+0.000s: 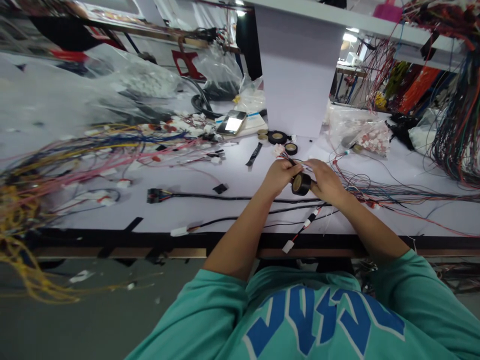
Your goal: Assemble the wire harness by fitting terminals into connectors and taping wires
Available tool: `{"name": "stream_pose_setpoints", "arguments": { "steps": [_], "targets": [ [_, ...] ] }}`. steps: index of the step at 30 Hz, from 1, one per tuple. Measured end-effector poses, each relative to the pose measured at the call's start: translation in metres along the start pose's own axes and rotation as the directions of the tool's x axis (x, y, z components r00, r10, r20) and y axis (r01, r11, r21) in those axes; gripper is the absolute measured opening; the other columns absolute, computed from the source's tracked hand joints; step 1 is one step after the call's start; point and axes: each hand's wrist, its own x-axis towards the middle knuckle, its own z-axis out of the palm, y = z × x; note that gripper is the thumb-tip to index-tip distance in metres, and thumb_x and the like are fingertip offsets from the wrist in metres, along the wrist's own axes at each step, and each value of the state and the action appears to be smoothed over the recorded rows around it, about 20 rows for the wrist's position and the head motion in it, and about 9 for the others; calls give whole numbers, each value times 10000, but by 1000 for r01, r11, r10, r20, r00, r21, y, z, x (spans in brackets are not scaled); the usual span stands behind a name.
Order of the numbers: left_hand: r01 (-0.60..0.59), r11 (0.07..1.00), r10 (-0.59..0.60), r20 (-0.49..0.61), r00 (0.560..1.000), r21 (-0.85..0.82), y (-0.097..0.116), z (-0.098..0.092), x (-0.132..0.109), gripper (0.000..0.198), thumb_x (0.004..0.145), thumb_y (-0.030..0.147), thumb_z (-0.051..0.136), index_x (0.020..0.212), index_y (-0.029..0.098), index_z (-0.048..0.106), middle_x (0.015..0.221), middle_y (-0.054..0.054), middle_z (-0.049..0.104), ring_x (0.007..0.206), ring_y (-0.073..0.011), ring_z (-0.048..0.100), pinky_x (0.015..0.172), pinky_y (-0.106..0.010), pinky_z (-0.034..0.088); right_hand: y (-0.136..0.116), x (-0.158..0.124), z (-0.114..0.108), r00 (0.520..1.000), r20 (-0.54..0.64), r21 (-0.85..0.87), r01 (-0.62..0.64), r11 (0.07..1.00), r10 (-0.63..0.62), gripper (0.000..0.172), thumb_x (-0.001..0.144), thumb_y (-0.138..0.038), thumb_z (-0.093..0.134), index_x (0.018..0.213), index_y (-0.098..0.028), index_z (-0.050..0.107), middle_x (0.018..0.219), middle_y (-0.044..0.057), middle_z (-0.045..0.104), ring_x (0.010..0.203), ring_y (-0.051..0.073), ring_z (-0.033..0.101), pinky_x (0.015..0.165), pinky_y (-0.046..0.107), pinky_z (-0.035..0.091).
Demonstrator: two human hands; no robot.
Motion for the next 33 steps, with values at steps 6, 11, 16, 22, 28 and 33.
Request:
{"name": "stream_pose_setpoints", "arguments": {
  "steps": [6, 11, 16, 22, 28, 33],
  "targets": [
    [33, 999, -33, -1, 999, 23, 6, 1, -2, 326, 708, 254, 662, 445, 143, 505, 397, 38, 445, 384, -75, 403, 397, -199, 324, -30, 0, -28, 838, 265, -313, 542, 780, -477, 312, 921, -72, 329, 981, -197, 609, 995, 51, 682, 1016, 170, 581, 974, 368, 328],
    [-61, 998, 63, 191, 980, -13, 12, -4, -5, 229, 751, 247, 613, 559, 124, 629, 509, -27, 593, 412, -99, 495, 403, -215, 397, -23, 2, -59, 892, 395, -296, 349, 889, -219, 391, 935, -416, 438, 1155, -121, 571, 966, 126, 703, 885, 236, 611, 824, 377, 353],
    [-371, 884, 328, 187, 926, 286, 12, -5, -10, 297, 746, 281, 612, 475, 160, 588, 679, -43, 701, 576, -139, 602, 583, -255, 488, 10, 16, -50, 932, 357, -158, -1, 987, 58, 315, 921, -319, 399, 1065, -170, 637, 925, 90, 709, 861, 220, 620, 816, 375, 375],
    [-457, 863, 433, 150, 889, 215, 3, -3, -3, 251, 737, 384, 632, 613, 167, 653, 813, -48, 720, 870, -207, 642, 827, -323, 507, 33, 17, -1, 957, 256, 430, -239, 871, 136, 244, 844, -373, 466, 872, -185, 619, 891, 48, 662, 867, 179, 602, 784, 330, 470],
    [-79, 981, 105, 143, 984, -178, -2, 4, 3, 354, 701, 486, 693, 697, 140, 617, 666, -40, 647, 631, -166, 637, 547, -260, 519, 23, -11, -24, 993, 103, 242, -78, 967, 55, 336, 824, -275, 505, 1142, -185, 563, 1126, 106, 636, 1039, 212, 583, 890, 398, 459],
    [8, 973, 16, 104, 994, -229, 1, 9, 1, 322, 683, 424, 720, 653, 140, 572, 563, -4, 581, 513, -129, 581, 432, -215, 462, -14, -15, -40, 873, 276, -225, 465, 856, -402, 314, 902, -85, 364, 1053, -197, 616, 1139, 81, 667, 1130, 188, 560, 991, 400, 354]
  ]
}}
